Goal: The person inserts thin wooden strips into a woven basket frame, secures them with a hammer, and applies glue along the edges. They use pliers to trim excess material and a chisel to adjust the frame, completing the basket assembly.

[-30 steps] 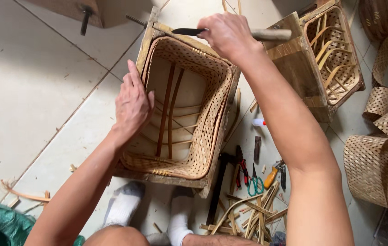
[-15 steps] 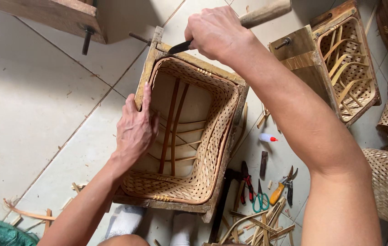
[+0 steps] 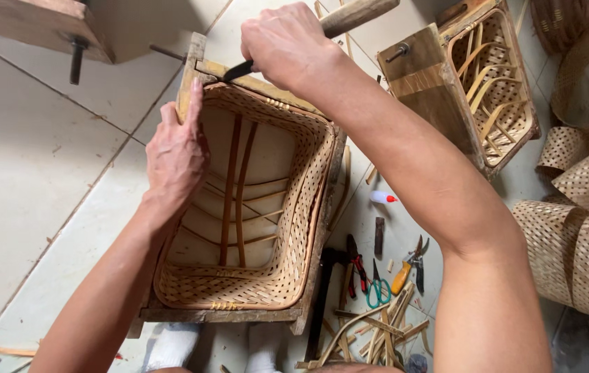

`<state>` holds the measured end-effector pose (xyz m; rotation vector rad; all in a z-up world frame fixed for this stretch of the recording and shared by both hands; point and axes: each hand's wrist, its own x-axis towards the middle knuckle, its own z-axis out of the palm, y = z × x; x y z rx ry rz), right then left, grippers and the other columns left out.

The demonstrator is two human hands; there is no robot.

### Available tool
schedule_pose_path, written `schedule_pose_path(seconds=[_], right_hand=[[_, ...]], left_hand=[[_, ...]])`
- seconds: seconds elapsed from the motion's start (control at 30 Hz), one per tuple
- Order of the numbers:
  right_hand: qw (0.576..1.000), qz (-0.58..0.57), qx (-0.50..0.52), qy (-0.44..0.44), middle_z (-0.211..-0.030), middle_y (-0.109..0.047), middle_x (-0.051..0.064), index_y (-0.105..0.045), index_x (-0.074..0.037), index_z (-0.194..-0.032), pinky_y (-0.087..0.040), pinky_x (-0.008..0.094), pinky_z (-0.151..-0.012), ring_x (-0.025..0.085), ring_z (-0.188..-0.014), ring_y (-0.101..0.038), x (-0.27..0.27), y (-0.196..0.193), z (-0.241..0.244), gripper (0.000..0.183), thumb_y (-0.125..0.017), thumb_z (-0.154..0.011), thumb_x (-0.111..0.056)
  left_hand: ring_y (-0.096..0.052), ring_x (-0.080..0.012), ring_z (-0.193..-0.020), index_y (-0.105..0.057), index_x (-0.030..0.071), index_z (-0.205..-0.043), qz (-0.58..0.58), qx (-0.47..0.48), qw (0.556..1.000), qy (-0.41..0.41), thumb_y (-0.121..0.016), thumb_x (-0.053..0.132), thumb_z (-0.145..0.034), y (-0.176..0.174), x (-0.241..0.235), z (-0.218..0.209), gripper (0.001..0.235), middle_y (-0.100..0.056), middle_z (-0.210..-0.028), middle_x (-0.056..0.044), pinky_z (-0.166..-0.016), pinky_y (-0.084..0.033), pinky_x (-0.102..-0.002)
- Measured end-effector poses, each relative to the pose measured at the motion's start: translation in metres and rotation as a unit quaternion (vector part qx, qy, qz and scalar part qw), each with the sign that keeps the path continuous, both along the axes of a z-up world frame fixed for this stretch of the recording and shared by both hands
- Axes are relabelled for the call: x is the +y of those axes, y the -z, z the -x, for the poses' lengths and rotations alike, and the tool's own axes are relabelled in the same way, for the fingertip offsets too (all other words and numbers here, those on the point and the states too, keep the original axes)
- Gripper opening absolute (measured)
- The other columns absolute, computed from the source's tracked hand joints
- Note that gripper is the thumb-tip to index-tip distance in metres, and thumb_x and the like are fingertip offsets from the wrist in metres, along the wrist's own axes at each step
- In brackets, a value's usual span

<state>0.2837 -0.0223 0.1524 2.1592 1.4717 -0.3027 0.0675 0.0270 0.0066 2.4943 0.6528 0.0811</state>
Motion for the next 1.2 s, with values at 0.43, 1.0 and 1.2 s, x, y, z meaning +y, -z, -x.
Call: schedule_pose_path(seconds=[0.43, 1.0, 1.2], right_hand=[[0.999, 0.011, -0.027, -0.043, -0.074, -0.072, 0.007, -0.074, -0.005, -0.084, -0.058, 0.034, -0.064, 0.014, -0.064, -0.069, 0.048, 0.005, 0.008, 0.014, -0.067, -0.094, -0.013], [0.845, 0.152, 0.369, 0.355, -0.083, -0.079, 0.008, -0.08, -0.008, -0.094, -0.05, 0.025, -0.057, 0.013, -0.067, -0.069, 0.041, 0.006, -0.078, 0.016, -0.081, -0.084, -0.02], [0.914, 0.069, 0.279, 0.285, -0.083, -0.078, 0.005, -0.08, -0.012, -0.101, -0.052, 0.027, -0.059, 0.011, -0.067, -0.071, 0.023, -0.027, -0.042, 0.015, -0.08, -0.089, -0.022]], left_hand=[[-0.067, -0.0394, -0.091, -0.017, 0.023, -0.166, 0.009, -0.028, 1.0, -0.012, -0.055, -0.004, -0.088, -0.01, 0.004, 0.0, 0.091, -0.05, -0.128, -0.024, -0.079, -0.061, -0.047], [-0.068, -0.0376, -0.093, -0.014, 0.022, -0.165, 0.013, -0.01, 1.0, -0.016, -0.059, -0.004, -0.087, -0.007, 0.0, 0.0, 0.094, -0.049, -0.133, -0.025, -0.078, -0.062, -0.045], [-0.067, -0.0392, -0.101, -0.005, 0.003, -0.164, 0.026, -0.112, 0.993, -0.028, -0.064, 0.008, -0.096, -0.005, 0.004, 0.007, 0.091, -0.052, -0.135, -0.023, -0.084, -0.061, -0.045]])
